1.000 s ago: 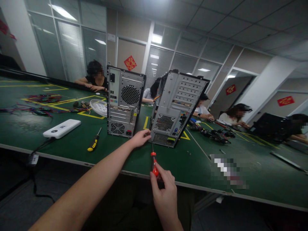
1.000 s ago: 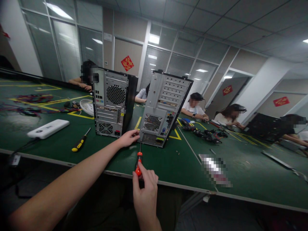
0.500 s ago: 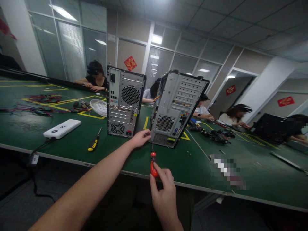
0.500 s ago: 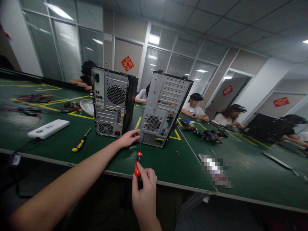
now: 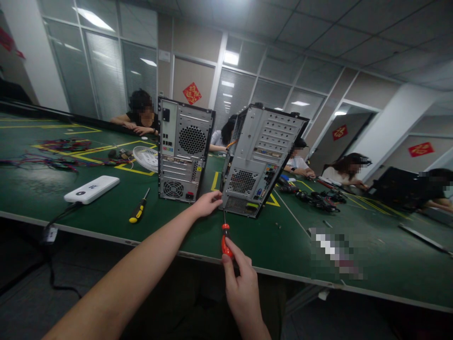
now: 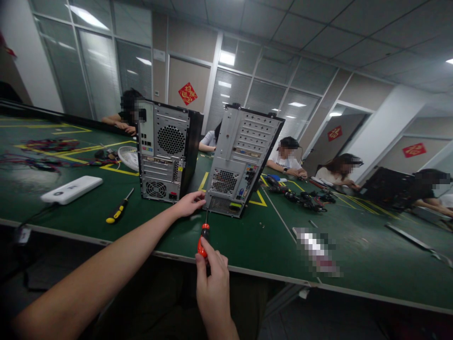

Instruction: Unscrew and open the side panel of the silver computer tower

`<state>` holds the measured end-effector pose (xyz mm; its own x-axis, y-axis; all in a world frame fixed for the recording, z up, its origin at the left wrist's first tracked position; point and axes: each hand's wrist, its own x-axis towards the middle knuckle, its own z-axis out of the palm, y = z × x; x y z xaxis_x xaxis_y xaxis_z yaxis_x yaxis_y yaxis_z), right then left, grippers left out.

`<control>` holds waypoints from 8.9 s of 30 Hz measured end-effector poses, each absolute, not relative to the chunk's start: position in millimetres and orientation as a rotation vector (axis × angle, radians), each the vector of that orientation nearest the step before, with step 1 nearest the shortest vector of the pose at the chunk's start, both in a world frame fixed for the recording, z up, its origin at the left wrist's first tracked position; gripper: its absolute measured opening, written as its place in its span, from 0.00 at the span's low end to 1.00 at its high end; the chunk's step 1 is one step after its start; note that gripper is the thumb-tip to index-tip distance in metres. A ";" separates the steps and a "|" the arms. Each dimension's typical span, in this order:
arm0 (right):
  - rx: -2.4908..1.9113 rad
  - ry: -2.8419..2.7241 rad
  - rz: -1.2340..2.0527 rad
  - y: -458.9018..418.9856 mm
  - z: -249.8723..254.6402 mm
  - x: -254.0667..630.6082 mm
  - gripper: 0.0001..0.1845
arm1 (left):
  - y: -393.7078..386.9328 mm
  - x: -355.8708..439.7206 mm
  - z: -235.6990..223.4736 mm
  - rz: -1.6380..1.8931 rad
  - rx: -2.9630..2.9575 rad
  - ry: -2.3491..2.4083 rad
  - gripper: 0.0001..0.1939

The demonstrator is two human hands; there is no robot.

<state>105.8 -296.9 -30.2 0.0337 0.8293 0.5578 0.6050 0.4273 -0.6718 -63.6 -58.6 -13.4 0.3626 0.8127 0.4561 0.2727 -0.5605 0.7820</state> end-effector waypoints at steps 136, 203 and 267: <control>-1.245 -1.611 0.310 -297.6 -24.3 107.3 0.20 | -60.0 -63.0 -11.9 1.156 2.014 0.958 0.07; -1.263 -1.631 0.263 -297.8 -30.0 107.8 0.21 | -63.0 -63.3 -8.5 1.145 2.025 0.971 0.08; -1.251 -1.742 0.328 -299.2 -28.0 108.7 0.20 | -59.8 -62.8 -12.1 1.164 2.022 0.948 0.08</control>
<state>108.7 -299.2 -28.0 -0.0440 0.8488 0.5269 0.5988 0.4446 -0.6662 -62.8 -59.8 -12.1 0.3563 0.8175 0.4525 0.2778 -0.5551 0.7841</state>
